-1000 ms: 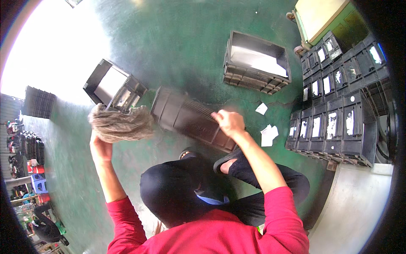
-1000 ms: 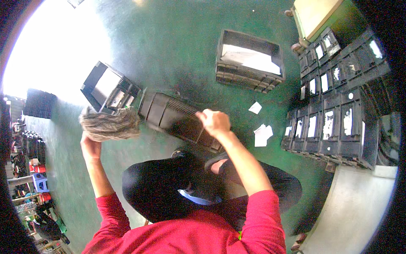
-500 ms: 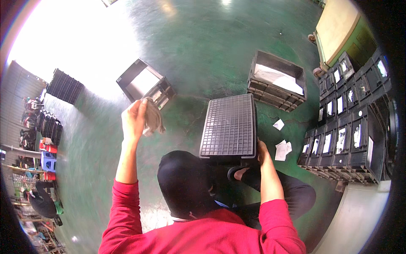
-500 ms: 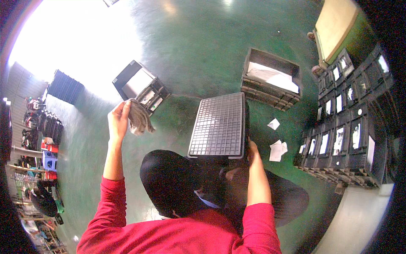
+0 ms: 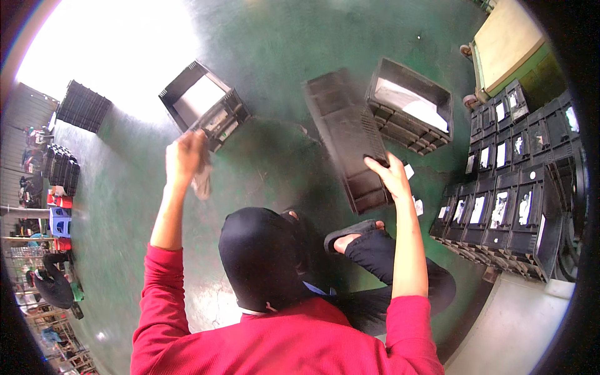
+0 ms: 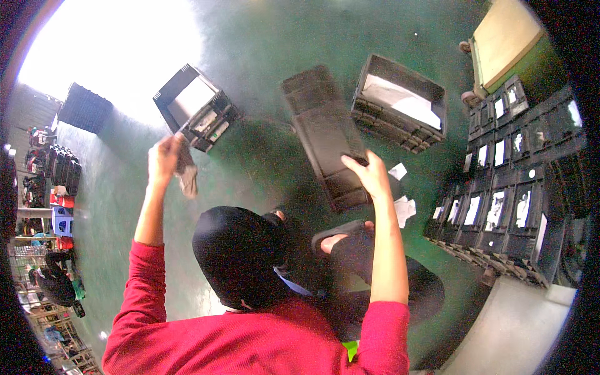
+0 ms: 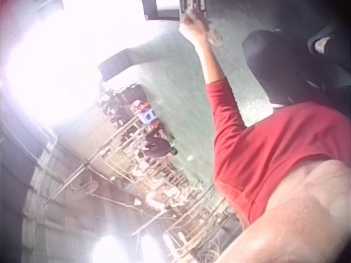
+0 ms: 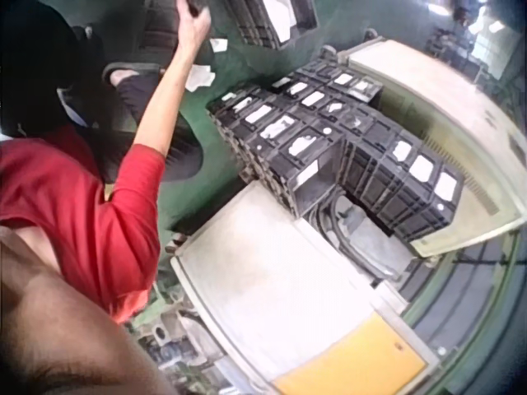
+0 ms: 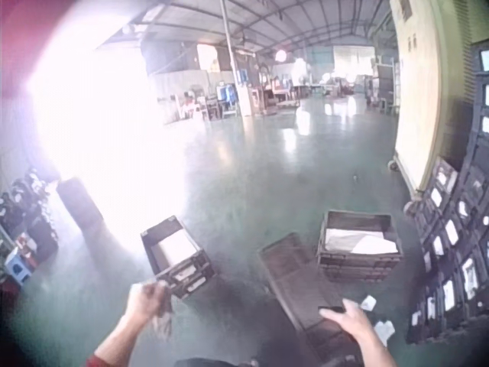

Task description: The person walks into a factory and sits on a small stool. They pick up black plastic crates one at a time, remove paper inserts, wipe the interior with a cloth, and place the cleaned crates on a stack.

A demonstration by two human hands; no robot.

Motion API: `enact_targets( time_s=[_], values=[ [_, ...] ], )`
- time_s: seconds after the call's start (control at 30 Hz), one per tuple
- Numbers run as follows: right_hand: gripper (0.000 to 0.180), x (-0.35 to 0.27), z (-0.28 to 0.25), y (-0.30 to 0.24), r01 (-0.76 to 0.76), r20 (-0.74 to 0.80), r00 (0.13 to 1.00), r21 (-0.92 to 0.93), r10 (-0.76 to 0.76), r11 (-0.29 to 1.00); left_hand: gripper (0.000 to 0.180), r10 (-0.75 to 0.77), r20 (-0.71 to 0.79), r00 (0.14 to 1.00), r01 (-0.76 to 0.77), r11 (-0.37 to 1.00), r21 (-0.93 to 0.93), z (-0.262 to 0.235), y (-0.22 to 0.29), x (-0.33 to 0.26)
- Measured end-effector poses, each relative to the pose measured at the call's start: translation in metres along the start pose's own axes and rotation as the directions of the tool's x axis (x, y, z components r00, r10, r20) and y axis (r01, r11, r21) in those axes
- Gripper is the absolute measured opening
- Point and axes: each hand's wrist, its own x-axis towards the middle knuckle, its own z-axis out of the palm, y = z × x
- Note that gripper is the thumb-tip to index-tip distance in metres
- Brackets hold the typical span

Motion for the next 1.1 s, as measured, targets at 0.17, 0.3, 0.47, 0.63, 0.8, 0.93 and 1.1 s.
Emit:
enact_targets(
  time_s=[0.17,0.3,0.47,0.63,0.8,0.93,1.1],
  values=[
    [0.029,0.001,0.059,0.010,0.249,-0.040,0.945,-0.555,-0.325,0.794,0.029,-0.127,0.061,0.990,0.136,0.744,-0.654,-0.045,0.026,0.017],
    [0.029,-0.001,0.083,0.086,0.346,0.081,0.913,-0.673,-0.400,0.653,0.024,-0.060,0.211,0.976,0.205,0.589,-0.782,-0.052,0.072,0.021],
    [0.026,-0.004,0.093,0.155,0.374,0.168,0.908,-0.734,-0.383,0.566,0.031,0.183,0.396,0.900,0.180,0.673,-0.718,-0.013,0.150,0.019],
    [0.027,-0.007,0.087,0.158,0.346,0.208,0.934,-0.726,-0.290,0.594,0.035,0.418,0.528,0.739,0.235,0.576,-0.783,0.092,0.167,0.035],
    [0.033,-0.004,0.055,0.130,-0.040,0.190,0.962,-0.616,0.197,0.787,0.050,0.166,0.627,0.762,0.061,0.944,-0.324,0.255,0.057,0.041],
    [0.050,0.029,0.073,0.147,0.219,0.154,0.975,-0.568,-0.159,0.794,0.075,0.035,0.643,0.765,0.095,0.981,-0.167,0.347,-0.011,0.015],
    [0.073,0.125,0.185,0.210,0.204,0.321,0.946,-0.695,0.044,0.690,0.056,0.207,0.350,0.913,-0.049,0.910,-0.411,0.373,-0.016,-0.006]
  ],
)
